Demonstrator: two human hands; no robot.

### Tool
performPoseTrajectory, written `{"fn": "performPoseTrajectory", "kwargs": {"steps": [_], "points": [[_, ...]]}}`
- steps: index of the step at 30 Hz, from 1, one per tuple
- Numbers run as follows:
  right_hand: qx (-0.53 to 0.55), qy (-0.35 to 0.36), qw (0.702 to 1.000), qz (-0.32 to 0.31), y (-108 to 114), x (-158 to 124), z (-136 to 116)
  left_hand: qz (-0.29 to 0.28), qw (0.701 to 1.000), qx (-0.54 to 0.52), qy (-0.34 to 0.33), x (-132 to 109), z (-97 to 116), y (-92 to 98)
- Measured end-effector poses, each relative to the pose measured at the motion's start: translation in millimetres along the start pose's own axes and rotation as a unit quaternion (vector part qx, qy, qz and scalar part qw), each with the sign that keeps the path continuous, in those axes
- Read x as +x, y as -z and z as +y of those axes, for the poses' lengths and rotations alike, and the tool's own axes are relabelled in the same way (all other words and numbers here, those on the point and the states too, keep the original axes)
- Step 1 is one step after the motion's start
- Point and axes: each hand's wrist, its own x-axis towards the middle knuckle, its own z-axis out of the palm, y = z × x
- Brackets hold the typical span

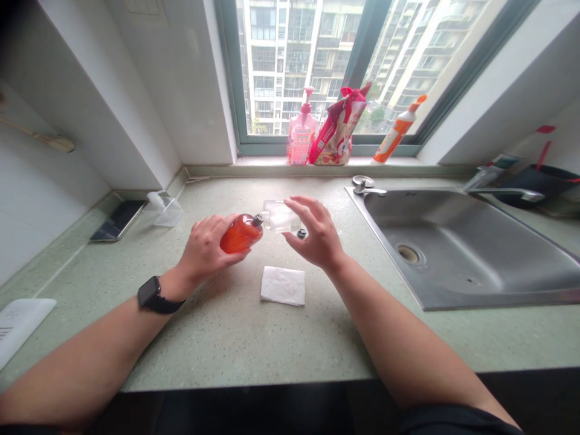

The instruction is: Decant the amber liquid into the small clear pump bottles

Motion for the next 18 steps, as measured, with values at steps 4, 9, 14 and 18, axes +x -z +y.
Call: {"fn": "performPoseTrajectory", "kwargs": {"steps": [4, 9, 14, 18], "points": [[-0.006, 0.003, 1.000, -0.002, 0.4, -0.2, 0.0, -0.002, 1.000, -0.008, 0.001, -0.1, 0.0, -0.1], [-0.011, -0.001, 1.000, -0.006, 0.6, -0.3, -0.5, 0.001, 1.000, -0.017, 0.002, -0.3, 0.2, -0.3], [-0.006, 0.005, 1.000, -0.003, 0.9, 0.0, -1.0, -0.003, 1.000, -0.016, 0.003, -0.4, 0.3, -0.6], [-0.003, 0.015, 1.000, 0.002, 0.9, 0.0, 0.1, 0.004, 1.000, -0.018, -0.003, -0.7, 0.1, -1.6]]}}
